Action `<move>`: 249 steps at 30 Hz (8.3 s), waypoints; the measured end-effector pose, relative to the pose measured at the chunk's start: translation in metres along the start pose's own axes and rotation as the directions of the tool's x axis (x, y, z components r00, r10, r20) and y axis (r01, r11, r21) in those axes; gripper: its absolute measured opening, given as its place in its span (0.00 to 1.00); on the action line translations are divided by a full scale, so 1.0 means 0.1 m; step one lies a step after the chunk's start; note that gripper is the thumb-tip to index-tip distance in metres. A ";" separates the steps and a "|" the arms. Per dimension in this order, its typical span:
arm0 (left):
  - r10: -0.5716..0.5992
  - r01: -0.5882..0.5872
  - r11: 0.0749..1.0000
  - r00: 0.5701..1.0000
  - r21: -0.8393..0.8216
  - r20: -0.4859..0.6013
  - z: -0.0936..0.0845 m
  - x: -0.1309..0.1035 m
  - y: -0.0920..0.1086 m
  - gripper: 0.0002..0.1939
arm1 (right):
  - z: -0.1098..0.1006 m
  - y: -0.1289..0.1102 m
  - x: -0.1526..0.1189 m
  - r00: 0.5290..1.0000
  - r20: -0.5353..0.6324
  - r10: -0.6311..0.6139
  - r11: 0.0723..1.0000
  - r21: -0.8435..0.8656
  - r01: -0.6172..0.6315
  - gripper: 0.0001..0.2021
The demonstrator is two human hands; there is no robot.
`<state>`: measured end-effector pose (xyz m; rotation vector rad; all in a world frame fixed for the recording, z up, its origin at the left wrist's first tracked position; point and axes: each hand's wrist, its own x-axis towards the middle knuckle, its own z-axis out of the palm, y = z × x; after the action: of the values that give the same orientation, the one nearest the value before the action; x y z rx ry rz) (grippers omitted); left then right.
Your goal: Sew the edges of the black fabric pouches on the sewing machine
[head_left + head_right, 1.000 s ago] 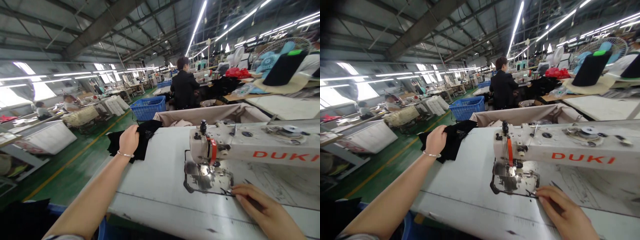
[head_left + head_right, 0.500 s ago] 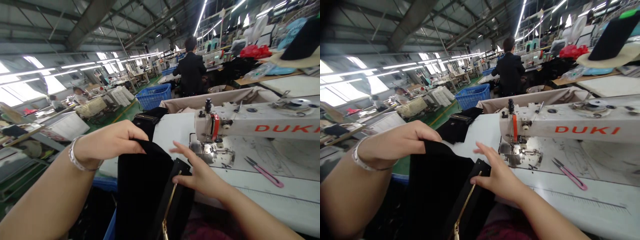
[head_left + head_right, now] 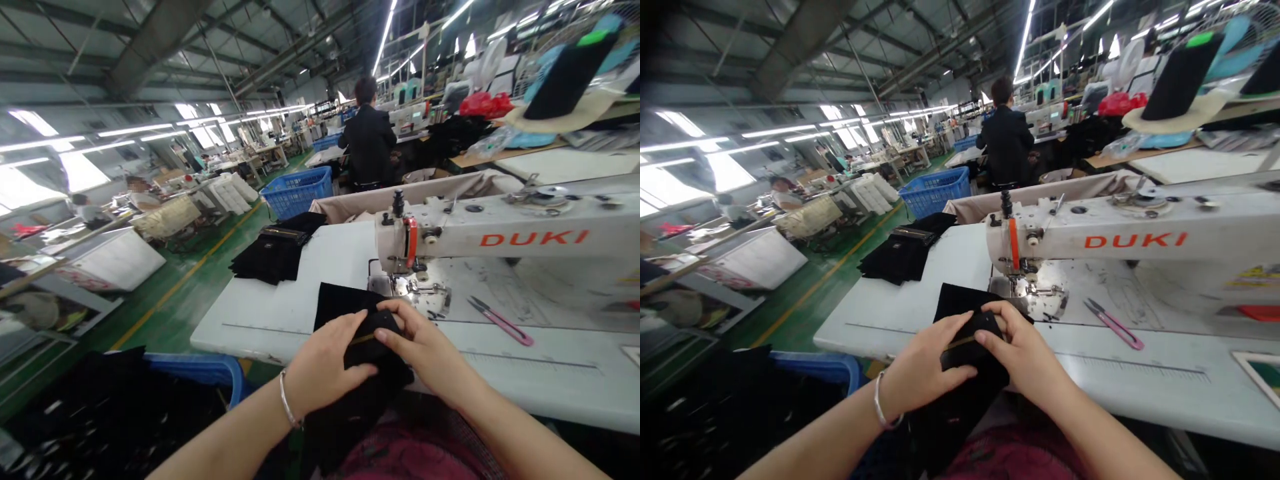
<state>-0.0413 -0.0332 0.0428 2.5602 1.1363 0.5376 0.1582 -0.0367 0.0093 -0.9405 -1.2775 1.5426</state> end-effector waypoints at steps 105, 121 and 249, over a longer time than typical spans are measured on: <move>0.265 -0.267 0.962 0.963 0.058 0.038 0.87 1.26 -0.67 0.15 | -0.93 0.45 0.37 0.847 0.403 -0.348 -0.011 -0.905 0.426 0.11; 0.251 -0.252 0.967 0.967 0.027 0.031 0.90 1.28 -0.67 0.14 | -0.93 0.42 0.37 0.867 0.397 -0.302 0.002 -0.909 0.417 0.10; 0.171 -0.183 0.975 0.980 0.127 0.102 0.90 1.10 -0.47 0.17 | -0.80 0.40 -0.23 0.899 0.319 -0.299 0.224 -0.893 0.391 0.19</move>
<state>0.0369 0.0704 -0.0320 2.7904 0.9503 0.3907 0.2330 -0.0366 -0.0444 -1.1441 -2.3680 0.2793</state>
